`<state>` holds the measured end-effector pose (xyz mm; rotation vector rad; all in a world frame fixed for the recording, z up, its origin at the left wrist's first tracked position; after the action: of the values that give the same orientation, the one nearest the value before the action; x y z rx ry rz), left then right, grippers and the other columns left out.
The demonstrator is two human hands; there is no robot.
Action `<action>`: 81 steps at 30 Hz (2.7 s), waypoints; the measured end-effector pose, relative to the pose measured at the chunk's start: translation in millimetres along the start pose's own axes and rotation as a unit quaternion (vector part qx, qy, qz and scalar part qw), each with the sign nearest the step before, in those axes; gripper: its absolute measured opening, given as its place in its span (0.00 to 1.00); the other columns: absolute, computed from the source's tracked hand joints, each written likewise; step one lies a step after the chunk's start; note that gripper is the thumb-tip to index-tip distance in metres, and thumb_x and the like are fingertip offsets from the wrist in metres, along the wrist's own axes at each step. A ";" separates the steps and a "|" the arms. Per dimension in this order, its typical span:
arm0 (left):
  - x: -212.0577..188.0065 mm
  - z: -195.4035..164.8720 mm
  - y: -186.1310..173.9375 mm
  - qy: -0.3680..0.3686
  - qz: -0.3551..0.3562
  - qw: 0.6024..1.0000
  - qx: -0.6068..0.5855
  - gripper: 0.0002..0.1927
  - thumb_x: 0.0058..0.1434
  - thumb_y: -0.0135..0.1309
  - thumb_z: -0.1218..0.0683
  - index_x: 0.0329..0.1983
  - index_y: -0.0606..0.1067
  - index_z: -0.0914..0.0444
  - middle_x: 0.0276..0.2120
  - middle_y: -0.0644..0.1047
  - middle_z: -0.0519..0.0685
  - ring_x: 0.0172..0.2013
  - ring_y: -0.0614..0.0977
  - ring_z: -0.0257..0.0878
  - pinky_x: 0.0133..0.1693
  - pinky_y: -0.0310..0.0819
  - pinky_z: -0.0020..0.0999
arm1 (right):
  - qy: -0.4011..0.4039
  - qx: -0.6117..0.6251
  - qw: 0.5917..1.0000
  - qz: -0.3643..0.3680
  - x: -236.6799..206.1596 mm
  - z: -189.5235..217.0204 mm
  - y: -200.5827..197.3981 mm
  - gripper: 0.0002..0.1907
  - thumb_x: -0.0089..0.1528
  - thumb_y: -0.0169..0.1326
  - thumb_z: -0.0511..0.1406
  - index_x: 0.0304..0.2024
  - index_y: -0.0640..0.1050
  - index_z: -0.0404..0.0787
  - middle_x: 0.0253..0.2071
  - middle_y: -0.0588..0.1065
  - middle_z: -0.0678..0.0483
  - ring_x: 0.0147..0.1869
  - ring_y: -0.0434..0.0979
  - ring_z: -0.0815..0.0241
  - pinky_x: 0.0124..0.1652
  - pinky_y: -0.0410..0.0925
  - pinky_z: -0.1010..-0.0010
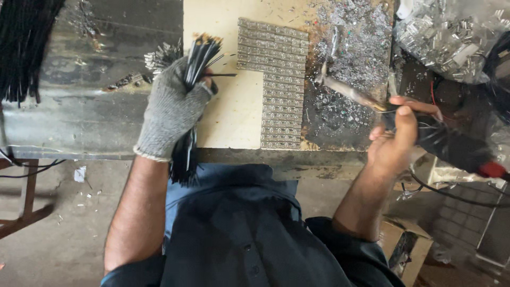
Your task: The person holds a bundle of black wires in a gloved left hand and uses a soldering iron in the right hand to tin the stripped wire ends one at a time, dipping each tip into solder. Around the middle the person briefly reaches to a phone on the bench, then resumes soldering the remaining wire ends.
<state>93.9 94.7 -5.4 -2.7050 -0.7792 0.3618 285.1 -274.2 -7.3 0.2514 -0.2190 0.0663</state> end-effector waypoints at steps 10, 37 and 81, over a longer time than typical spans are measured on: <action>28.9 8.2 13.7 0.093 -0.067 0.990 0.087 0.10 0.63 0.58 0.56 0.47 0.80 0.63 0.34 0.82 0.49 0.35 0.84 0.39 0.41 0.78 0.37 | 0.049 0.066 0.995 0.062 -10.3 -8.4 56.4 0.08 0.69 0.55 0.28 0.50 0.71 0.36 0.45 0.76 0.42 0.29 0.69 0.62 0.21 0.63 0.75; 34.1 21.3 35.0 0.085 -0.133 0.966 0.207 0.28 0.56 0.63 0.57 0.60 0.74 0.69 0.42 0.80 0.61 0.43 0.82 0.56 0.46 0.75 0.48 | 0.061 -0.009 0.971 0.233 -21.8 -32.2 122.9 0.08 0.70 0.55 0.24 0.48 0.71 0.37 0.49 0.78 0.43 0.33 0.73 0.67 0.25 0.67 0.78; 5.3 -0.4 1.8 0.004 -0.032 0.999 -0.006 0.11 0.65 0.53 0.56 0.49 0.79 0.62 0.28 0.79 0.43 0.28 0.79 0.30 0.33 0.74 0.31 | 0.030 0.028 0.999 -0.013 5.6 -0.7 1.0 0.11 0.66 0.57 0.30 0.50 0.72 0.35 0.45 0.78 0.44 0.28 0.70 0.62 0.21 0.64 0.75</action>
<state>99.2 96.0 -6.5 -2.6832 -0.8646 0.3336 290.5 -272.8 -6.4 0.3078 -0.1546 0.0535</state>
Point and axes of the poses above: each hand's wrist, its own x-axis towards the middle knuckle, its own y-axis out of the palm, z = x × y, the point moved 4 cm from there along x, towards the middle knuckle
